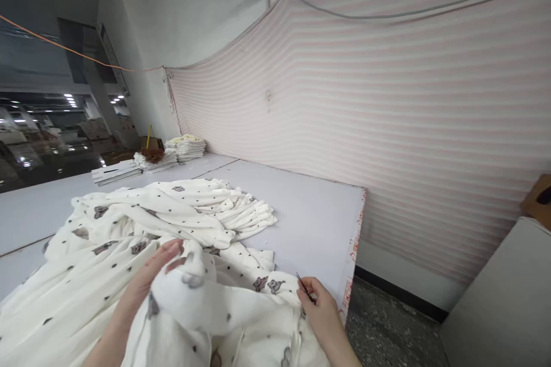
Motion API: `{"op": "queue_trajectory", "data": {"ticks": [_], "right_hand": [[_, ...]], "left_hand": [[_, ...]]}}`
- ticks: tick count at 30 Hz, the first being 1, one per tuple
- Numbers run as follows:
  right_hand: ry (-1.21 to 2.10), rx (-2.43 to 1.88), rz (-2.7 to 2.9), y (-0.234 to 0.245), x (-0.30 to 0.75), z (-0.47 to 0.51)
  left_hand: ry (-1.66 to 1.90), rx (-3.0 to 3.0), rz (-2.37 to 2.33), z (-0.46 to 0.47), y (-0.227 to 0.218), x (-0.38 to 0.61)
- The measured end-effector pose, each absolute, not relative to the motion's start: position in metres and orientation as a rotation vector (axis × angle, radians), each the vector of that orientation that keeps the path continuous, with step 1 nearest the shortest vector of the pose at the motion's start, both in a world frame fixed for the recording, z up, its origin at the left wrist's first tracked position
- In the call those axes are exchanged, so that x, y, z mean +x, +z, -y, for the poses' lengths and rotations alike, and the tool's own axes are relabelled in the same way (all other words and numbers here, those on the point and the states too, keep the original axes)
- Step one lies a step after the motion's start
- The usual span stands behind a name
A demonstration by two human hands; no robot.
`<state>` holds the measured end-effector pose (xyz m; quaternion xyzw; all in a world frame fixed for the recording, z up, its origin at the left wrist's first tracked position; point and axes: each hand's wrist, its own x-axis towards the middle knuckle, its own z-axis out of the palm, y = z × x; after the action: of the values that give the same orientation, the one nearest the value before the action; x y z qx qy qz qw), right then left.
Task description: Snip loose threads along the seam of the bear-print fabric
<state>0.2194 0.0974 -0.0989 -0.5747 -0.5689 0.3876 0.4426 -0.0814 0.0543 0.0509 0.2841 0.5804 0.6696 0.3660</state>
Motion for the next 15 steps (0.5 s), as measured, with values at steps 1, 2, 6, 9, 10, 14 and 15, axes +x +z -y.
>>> {"op": "queue_trajectory", "data": {"ticks": [1,2,6,9,10,14,15], "right_hand": [[0.977,-1.390,1.406,-0.098,0.217,-0.098],[0.988,-1.360,1.393,-0.096,0.213,-0.097],[0.980,-1.263,1.333,-0.090,0.190,-0.080],[1.026,-1.108,1.222,-0.097,0.169,-0.061],[1.051,-1.073,1.158,-0.101,0.164,-0.057],[0.941,-1.159,1.039,-0.112,0.166,-0.051],[0.881,-1.193,1.074,-0.111,0.169,-0.052]], "left_hand": [[1.643,0.809,-1.483,-0.059,0.049,-0.075],[1.537,0.925,-1.490,-0.062,0.045,-0.064],[0.814,1.478,-1.521,-0.065,0.025,-0.010],[0.580,1.743,-1.426,-0.064,0.014,0.013],[0.581,1.777,-1.431,-0.063,0.012,0.014],[0.715,1.783,-1.590,-0.050,0.014,-0.004],[0.768,1.812,-1.613,-0.045,0.015,-0.009]]}}
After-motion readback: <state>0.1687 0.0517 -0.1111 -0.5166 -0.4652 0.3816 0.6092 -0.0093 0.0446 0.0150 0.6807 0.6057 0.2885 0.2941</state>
